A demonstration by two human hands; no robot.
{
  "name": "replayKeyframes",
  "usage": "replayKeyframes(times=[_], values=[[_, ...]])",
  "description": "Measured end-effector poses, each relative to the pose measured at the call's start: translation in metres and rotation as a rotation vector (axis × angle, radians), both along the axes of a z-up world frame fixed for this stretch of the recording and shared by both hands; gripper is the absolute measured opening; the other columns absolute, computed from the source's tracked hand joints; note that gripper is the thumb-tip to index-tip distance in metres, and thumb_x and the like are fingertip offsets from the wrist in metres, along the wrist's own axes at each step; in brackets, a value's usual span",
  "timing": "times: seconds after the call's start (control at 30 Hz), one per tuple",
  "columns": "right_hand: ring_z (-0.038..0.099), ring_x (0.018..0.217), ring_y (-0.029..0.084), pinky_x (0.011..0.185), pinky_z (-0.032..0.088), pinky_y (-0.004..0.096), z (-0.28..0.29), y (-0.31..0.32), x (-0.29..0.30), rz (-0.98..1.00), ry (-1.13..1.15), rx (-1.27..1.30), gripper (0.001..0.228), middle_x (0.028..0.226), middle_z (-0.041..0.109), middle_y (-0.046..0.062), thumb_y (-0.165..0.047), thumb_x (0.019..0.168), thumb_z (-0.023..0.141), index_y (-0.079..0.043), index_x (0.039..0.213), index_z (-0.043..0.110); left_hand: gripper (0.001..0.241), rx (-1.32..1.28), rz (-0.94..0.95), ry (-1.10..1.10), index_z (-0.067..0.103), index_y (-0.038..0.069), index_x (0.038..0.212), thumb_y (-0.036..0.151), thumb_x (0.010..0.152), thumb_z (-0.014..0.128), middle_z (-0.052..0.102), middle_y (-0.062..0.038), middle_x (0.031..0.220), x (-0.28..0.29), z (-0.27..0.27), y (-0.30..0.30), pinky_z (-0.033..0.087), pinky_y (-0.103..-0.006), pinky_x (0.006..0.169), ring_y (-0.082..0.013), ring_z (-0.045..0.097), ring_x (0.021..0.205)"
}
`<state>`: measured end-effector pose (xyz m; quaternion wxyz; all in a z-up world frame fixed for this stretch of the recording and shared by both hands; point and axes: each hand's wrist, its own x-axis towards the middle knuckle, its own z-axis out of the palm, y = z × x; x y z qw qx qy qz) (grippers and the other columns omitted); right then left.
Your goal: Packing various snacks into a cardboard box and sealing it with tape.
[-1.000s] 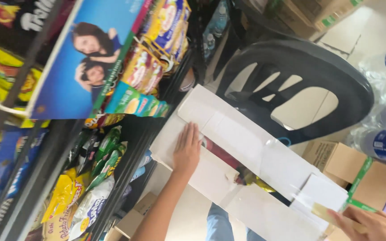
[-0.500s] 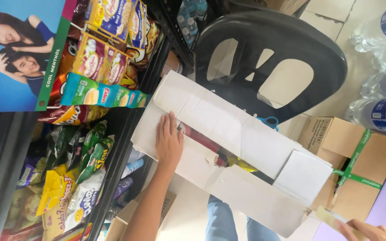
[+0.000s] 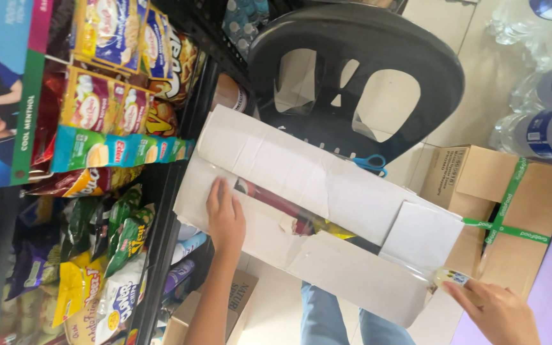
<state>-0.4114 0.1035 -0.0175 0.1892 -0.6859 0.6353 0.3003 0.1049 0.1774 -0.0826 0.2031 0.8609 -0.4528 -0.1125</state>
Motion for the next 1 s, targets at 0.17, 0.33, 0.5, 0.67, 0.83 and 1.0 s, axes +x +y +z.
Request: replayKeyframes(times=[0.17,0.33,0.5,0.67,0.83,1.0], values=[[0.070,0.075,0.030,0.071,0.057,0.036,0.003,0.005,0.004,0.020,-0.098,-0.120,0.041,0.072,0.072,0.009,-0.055,0.083,0.071,-0.014,0.080,0.077,0.037,-0.274,0.124,-0.046,0.047,0.007,0.141,0.019,0.107,0.057,0.037,-0.018,0.155,0.017,0.011,-0.036,0.039,-0.0482,0.121,-0.0363,0.037,0.151],[0.063,0.061,0.030,0.062,0.051,0.037,0.012,0.003,0.012,0.068,-0.255,-0.200,0.044,0.058,0.064,0.011,-0.050,0.081,0.078,-0.009,0.068,0.072,0.058,0.174,-0.256,-0.170,0.025,0.021,0.166,0.035,0.111,0.038,0.019,-0.008,0.173,0.056,-0.026,-0.092,0.009,-0.0500,0.128,-0.0356,0.010,0.160],[0.065,0.066,0.027,0.069,0.053,0.035,0.014,0.005,-0.001,0.117,-0.178,-0.104,0.040,0.062,0.067,0.008,-0.052,0.083,0.074,-0.012,0.077,0.072,0.059,0.226,-0.272,-0.172,0.023,0.024,0.166,0.037,0.110,0.034,0.018,-0.006,0.173,0.058,-0.040,-0.091,0.009,-0.0478,0.129,-0.0322,0.012,0.160],[0.068,0.073,0.021,0.077,0.052,0.037,0.006,0.020,-0.043,0.171,-0.404,-0.098,0.028,0.074,0.072,0.001,-0.043,0.086,0.068,-0.016,0.090,0.074,0.059,0.203,-0.297,-0.174,0.022,0.023,0.166,0.037,0.110,0.033,0.018,-0.008,0.173,0.057,-0.040,-0.093,0.010,-0.0476,0.129,-0.0331,0.013,0.159],[0.069,0.083,0.007,0.091,0.051,0.032,-0.027,0.062,-0.142,0.250,-0.049,0.086,0.028,0.086,0.075,-0.012,-0.047,0.088,0.060,-0.035,0.109,0.075,0.059,0.226,-0.285,-0.193,0.024,0.022,0.166,0.036,0.110,0.035,0.019,-0.009,0.173,0.060,-0.039,-0.095,0.011,-0.0482,0.128,-0.0337,0.014,0.159],[0.068,0.082,0.008,0.090,0.050,0.031,-0.006,0.057,-0.121,0.091,-0.089,-0.001,0.024,0.081,0.072,-0.012,-0.046,0.085,0.070,-0.029,0.101,0.076,0.058,0.225,-0.269,-0.202,0.027,0.019,0.166,0.034,0.111,0.038,0.020,-0.010,0.173,0.057,-0.034,-0.097,0.010,-0.0492,0.128,-0.0338,0.014,0.159]])
